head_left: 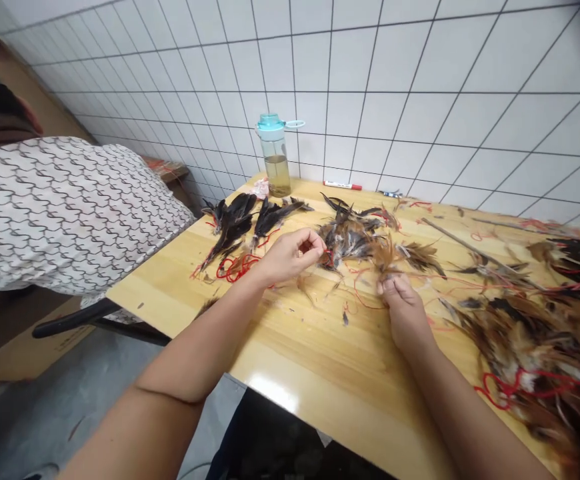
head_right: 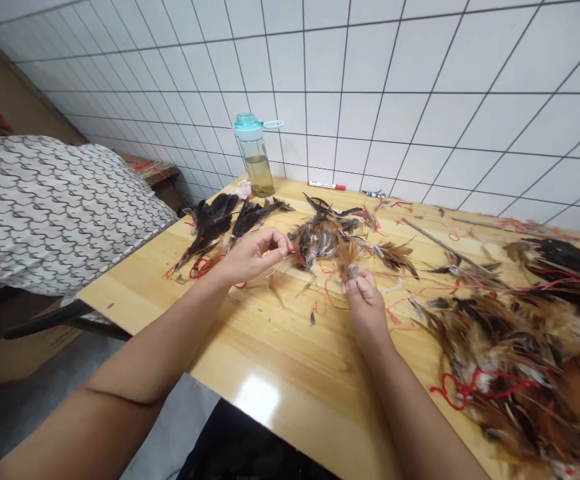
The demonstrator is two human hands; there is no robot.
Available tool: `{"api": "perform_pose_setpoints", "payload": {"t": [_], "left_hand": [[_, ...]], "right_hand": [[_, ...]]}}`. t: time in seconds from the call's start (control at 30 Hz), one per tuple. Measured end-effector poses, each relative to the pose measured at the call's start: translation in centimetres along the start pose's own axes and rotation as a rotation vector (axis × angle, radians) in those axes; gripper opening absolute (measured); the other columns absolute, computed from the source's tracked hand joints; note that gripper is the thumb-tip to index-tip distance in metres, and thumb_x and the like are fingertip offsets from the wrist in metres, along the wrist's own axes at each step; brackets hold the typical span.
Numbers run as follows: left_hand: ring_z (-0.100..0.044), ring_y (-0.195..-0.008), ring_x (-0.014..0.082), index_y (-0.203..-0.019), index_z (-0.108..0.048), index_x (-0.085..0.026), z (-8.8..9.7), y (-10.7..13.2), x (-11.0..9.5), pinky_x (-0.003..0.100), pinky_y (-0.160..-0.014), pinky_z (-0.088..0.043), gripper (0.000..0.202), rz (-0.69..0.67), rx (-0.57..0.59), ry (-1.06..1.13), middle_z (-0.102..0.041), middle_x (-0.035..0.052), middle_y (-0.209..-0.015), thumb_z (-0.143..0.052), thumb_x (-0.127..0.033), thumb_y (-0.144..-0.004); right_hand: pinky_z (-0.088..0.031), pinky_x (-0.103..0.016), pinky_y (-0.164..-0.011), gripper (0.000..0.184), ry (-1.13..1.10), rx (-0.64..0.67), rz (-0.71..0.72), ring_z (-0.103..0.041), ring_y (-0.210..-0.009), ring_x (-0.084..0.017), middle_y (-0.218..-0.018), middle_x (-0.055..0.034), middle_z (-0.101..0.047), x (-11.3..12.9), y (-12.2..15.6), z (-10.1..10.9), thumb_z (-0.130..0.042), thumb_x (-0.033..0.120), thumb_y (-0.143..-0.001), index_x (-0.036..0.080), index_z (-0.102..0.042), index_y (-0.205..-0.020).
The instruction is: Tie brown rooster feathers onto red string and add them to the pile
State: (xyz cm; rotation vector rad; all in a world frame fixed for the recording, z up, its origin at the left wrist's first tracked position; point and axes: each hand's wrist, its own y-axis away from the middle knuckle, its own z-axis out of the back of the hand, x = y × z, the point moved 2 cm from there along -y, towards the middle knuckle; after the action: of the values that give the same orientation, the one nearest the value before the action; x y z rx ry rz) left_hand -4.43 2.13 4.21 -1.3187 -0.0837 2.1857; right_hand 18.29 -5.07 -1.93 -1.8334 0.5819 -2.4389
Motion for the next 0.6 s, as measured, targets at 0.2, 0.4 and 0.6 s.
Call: {"api": "perform_pose_setpoints", "payload": {"t": [0.2,0.4,0.6], "left_hand": [[-0.057,-0.078,0.0119,-0.081,-0.054,-0.015,-3.3,1.0,-2.0,0.024,-0.073,-0.045,0.008,-0.114,0.052,0.069,-0.064,0.0050,-0.085,-0.053,-0.023,-0.084],[-0.053,-0.070,0.0107,-0.083,-0.053,-0.015,-4.3,1.3,-1.9,0.022,-0.066,-0.044,0.007,-0.122,0.031,0.151,-0.059,0.0025,-0.077,-0.052,-0.023,-0.084],[-0.059,-0.084,0.0138,-0.083,-0.052,-0.016,-3.8,0.8,-0.4,0.026,-0.076,-0.046,0.014,-0.070,-0.034,0.171,-0.063,0.0068,-0.091,-0.053,-0.030,-0.088]], "right_hand": [[-0.041,-0.033,-0.075,0.036,-0.151,0.204,-0.060,-0.048,-0.079,-0.020,-0.074,-0.0035,-0.049,0.7,0.9,-1.0,-0.054,0.050,-0.085,0.021,-0.055,-0.062],[-0.041,-0.032,-0.077,0.040,-0.249,0.393,-0.086,-0.051,-0.081,-0.019,-0.077,-0.0035,-0.054,0.9,1.1,-1.4,-0.060,0.054,-0.082,0.020,-0.057,-0.061],[-0.032,-0.027,-0.058,0.045,-0.354,0.338,-0.264,-0.042,-0.058,-0.013,-0.062,0.0001,-0.052,0.1,0.9,-1.5,-0.059,0.062,-0.078,0.020,-0.052,-0.064]]}}
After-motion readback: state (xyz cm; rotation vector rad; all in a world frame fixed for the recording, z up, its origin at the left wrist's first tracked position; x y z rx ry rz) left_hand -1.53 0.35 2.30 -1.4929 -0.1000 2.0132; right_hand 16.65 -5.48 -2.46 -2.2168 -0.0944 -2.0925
